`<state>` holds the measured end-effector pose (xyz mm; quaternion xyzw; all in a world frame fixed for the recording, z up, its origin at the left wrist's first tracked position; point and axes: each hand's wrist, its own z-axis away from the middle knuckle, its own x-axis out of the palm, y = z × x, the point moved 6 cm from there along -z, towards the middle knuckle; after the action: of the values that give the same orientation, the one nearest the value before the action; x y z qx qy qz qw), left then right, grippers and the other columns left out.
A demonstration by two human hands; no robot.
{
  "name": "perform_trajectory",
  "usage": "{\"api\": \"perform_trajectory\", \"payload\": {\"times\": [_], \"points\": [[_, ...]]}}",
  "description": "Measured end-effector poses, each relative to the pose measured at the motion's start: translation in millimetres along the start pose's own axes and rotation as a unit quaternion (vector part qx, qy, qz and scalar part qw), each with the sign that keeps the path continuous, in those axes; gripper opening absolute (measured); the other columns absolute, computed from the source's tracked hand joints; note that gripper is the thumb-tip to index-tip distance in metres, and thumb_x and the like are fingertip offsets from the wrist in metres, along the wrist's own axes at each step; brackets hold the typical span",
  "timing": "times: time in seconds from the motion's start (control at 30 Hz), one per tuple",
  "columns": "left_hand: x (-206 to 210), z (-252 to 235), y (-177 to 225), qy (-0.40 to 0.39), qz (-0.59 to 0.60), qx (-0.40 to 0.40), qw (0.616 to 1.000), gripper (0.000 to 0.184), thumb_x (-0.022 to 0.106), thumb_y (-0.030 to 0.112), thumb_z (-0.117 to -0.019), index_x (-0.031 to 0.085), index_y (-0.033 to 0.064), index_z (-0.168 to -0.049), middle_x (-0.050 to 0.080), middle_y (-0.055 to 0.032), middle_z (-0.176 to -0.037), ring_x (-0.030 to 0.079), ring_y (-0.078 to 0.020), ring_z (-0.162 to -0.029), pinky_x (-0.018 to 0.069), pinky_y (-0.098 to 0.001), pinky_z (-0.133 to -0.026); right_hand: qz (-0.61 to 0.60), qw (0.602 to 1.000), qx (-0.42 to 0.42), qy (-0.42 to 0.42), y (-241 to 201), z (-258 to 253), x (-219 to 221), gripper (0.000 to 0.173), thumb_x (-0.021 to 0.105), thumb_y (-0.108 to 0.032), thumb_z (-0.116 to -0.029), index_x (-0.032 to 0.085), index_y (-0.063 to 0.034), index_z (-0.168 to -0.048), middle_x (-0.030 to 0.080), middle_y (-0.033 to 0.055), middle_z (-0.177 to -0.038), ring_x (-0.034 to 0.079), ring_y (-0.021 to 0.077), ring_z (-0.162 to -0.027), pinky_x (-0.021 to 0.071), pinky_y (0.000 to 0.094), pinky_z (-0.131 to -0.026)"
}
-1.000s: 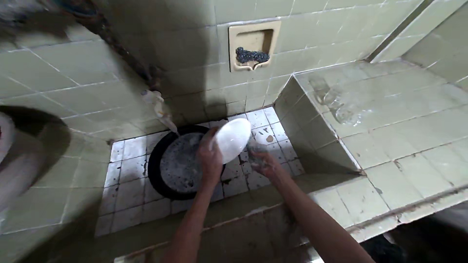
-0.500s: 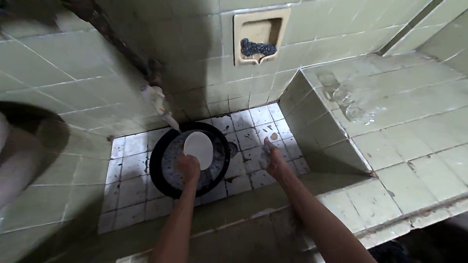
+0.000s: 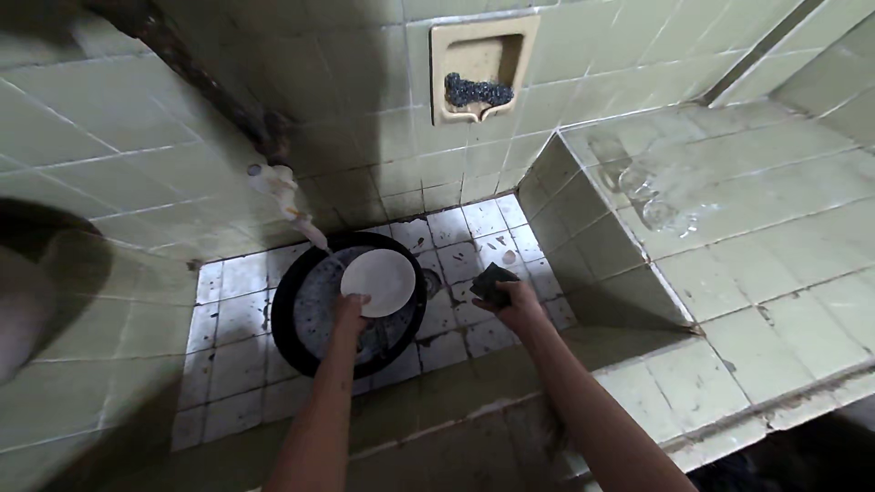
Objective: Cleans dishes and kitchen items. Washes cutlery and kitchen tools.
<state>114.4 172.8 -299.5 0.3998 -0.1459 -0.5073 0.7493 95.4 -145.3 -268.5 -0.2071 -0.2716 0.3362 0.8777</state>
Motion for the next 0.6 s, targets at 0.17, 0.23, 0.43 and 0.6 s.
{"api": "perform_trajectory", "payload": {"times": [0.17, 0.23, 0.43, 0.6], "points": [[18.4, 48.4, 32.4, -0.058, 0.016, 0.051, 0.997, 0.039, 0.057, 0.001, -0.0985, 0.05, -0.0049, -0.136, 0.061, -0.024, -0.121, 0.063, -0.0311, -0.103, 0.0545, -0.0494, -0.087, 0.066, 0.991, 0.064, -0.098, 13.4, 3.4, 10.6, 0.055, 0.04, 0.006, -0.0961, 0.043, -0.017, -0.146, 0.055, 0.0205, -0.125, 0.061, 0.0378, -0.102, 0.0528, 0.0618, -0.075], [30.4, 73.9, 51.3, -0.065, -0.011, 0.079, 0.995, 0.041, 0.062, 0.005, -0.0986, 0.051, -0.0039, -0.137, 0.062, -0.024, -0.123, 0.064, -0.0322, -0.106, 0.0543, -0.0506, -0.091, 0.093, 0.981, 0.083, -0.146, 20.0, 6.9, 17.2, 0.065, 0.039, 0.011, -0.0921, 0.041, -0.0219, -0.148, 0.054, 0.0201, -0.126, 0.061, 0.0383, -0.101, 0.0535, 0.0612, -0.072], [71.2, 140.1, 90.4, -0.089, -0.132, 0.333, 0.93, 0.035, 0.055, 0.013, -0.1058, 0.058, -0.0018, -0.138, 0.062, -0.026, -0.131, 0.061, -0.0372, -0.121, 0.0466, -0.0555, -0.104, 0.06, 0.97, 0.137, -0.19, 23.6, 25.1, 25.3, 0.035, 0.042, 0.007, -0.0952, 0.049, -0.0082, -0.127, 0.062, 0.0188, -0.109, 0.067, 0.0343, -0.09, 0.0591, 0.0559, -0.072], [86.0, 192.4, 92.9, -0.152, -0.138, 0.638, 0.742, 0.04, 0.05, -0.01, -0.0973, 0.064, -0.0018, -0.134, 0.065, -0.0176, -0.134, 0.063, -0.0274, -0.123, 0.0502, -0.0412, -0.107, 0.015, 0.97, 0.155, -0.185, 21.2, 23.7, 23.4, 0.018, 0.046, -0.007, -0.1018, 0.056, -0.0032, -0.116, 0.066, 0.0166, -0.101, 0.069, 0.0291, -0.087, 0.0608, 0.0484, -0.077]]}}
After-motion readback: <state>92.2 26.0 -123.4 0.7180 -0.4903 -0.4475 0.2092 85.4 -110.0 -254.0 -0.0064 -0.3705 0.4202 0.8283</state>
